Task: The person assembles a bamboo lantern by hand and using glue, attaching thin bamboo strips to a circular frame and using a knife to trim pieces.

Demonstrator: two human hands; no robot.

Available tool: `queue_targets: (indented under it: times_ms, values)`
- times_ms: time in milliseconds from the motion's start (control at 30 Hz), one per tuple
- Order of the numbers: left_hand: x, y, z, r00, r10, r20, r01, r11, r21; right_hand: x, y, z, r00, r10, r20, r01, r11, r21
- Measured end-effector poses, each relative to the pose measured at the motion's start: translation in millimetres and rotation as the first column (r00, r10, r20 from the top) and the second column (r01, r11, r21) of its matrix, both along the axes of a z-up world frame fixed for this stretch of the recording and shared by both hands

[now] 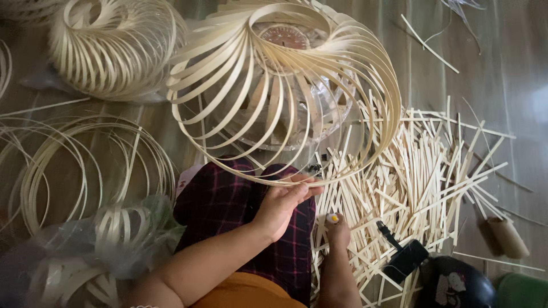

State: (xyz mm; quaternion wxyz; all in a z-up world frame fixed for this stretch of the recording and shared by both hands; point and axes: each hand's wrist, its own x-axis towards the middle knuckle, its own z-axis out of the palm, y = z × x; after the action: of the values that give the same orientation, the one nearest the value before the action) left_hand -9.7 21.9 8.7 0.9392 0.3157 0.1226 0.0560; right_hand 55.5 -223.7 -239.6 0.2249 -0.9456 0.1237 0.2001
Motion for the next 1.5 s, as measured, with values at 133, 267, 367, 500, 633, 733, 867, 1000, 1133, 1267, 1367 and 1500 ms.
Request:
queue_targets:
  times_ms: [133, 267, 367, 500, 633, 733, 867, 1000, 1133, 1267, 1367, 1500]
  values:
    - [-2.3, -0.3, -1.4, 1.0, -0.014, 0.02, 0.014, 1.0, -0.011, -8.8, -7.7, 6.9, 0.959, -0.284, 0.025, 0.27, 0.933, 0.236]
    - [-1.0, 0.5, -1.6, 0.997, -0.031, -0.065, 0.035, 0.998, 0.046, -32.8, -24.4, 43.2, 0.871, -0.455, 0.186, 0.399, 0.876, 0.271]
    - [2.6, -8.5, -6.2, 0.996, 0.007, -0.094, 0.002, 0.996, 0.091, -42.4, -15.4, 94.2, 0.872, -0.44, 0.214, 0.291, 0.818, 0.497]
    - [8.4, -17.3, -12.3, 0.999, -0.019, -0.036, 0.022, 0.997, 0.072, -23.5, 38.8, 165.6, 0.939, -0.32, 0.124, 0.087, 0.573, 0.815]
    - [7.3, -13.1, -14.4, 0.999, -0.04, 0.008, 0.039, 0.995, 0.088, 4.9, 87.6, 207.2, 0.993, -0.101, -0.056, 0.022, -0.312, 0.95]
    - [-1.8, 4.1, -13.4, 0.997, -0.068, 0.033, 0.066, 0.995, 0.075, 12.1, 106.3, 216.6, 0.992, -0.121, -0.04, -0.009, -0.379, 0.925]
    - [-22.0, 30.3, -15.7, 0.997, -0.062, -0.05, 0.06, 0.997, -0.047, 11.6, 114.0, 216.5, 0.991, -0.131, -0.02, -0.036, -0.413, 0.91]
    - [-27.3, 36.1, -18.2, 0.999, 0.015, -0.032, -0.016, 1.0, -0.025, 6.5, 121.5, 227.2, 0.968, -0.222, -0.117, 0.026, -0.373, 0.927]
    - [-23.9, 32.5, -19.7, 0.999, 0.046, 0.007, -0.046, 0.999, -0.015, -7.3, 132.4, 251.2, 0.976, -0.198, -0.085, 0.027, -0.278, 0.96]
    - [-22.9, 26.7, -25.4, 0.997, 0.033, -0.076, -0.029, 0.999, 0.045, -27.5, 149.0, 263.7, 0.98, -0.188, -0.064, 0.025, -0.201, 0.979]
    - [-19.2, 21.7, -28.2, 0.994, 0.106, -0.016, -0.105, 0.992, 0.063, -29.4, 158.5, 267.4, 0.976, -0.211, -0.061, 0.022, -0.183, 0.983]
    - [-17.2, 22.9, -27.0, 0.999, 0.037, -0.032, -0.033, 0.991, 0.132, -20.1, 162.0, 264.5, 0.961, -0.273, -0.041, -0.006, -0.172, 0.985]
